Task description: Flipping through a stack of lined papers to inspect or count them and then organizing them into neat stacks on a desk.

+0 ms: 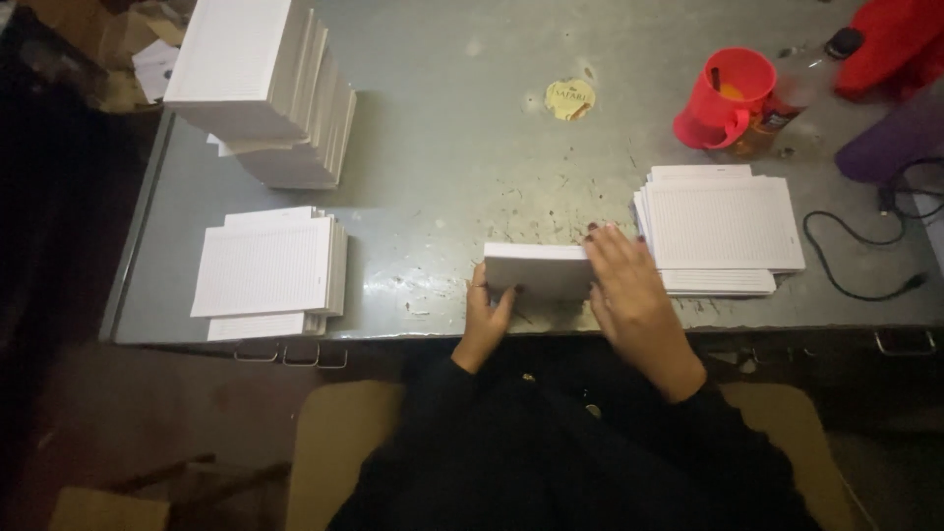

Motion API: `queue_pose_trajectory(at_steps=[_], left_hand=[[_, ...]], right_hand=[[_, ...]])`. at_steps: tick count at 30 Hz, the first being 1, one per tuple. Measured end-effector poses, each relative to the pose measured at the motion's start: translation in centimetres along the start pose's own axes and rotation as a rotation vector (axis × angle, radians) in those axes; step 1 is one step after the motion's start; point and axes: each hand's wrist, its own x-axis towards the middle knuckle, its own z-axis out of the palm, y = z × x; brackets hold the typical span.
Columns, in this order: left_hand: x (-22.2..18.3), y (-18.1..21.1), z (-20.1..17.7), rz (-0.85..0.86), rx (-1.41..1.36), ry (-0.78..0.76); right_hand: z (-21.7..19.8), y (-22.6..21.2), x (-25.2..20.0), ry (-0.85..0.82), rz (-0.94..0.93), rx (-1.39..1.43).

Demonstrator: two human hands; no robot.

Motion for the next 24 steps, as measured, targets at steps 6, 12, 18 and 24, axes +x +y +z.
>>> queue_pose_trajectory(at_steps=[6,12,18,24], left_hand=[[-0.2,-0.3,0.6,-0.024,0.010,0.040],[-0.2,-0.7,0.6,-0.018,0.025,0.037],[-0.2,-0.2,0.5,-0.016,-0.022,0.034],[-0.5,-1.5,1.1,0.060,0.051,0.078]], right_hand=[[1.7,0.6,-1.0,0.512,0.414,0.723],[16.0,1.8,-10.2,0.136,0.504,0.814],[15.8,4.3,-9.7,0.196,0.532,0.715],[19.6,5.5,-11.4,0.167,0.525,0.543]])
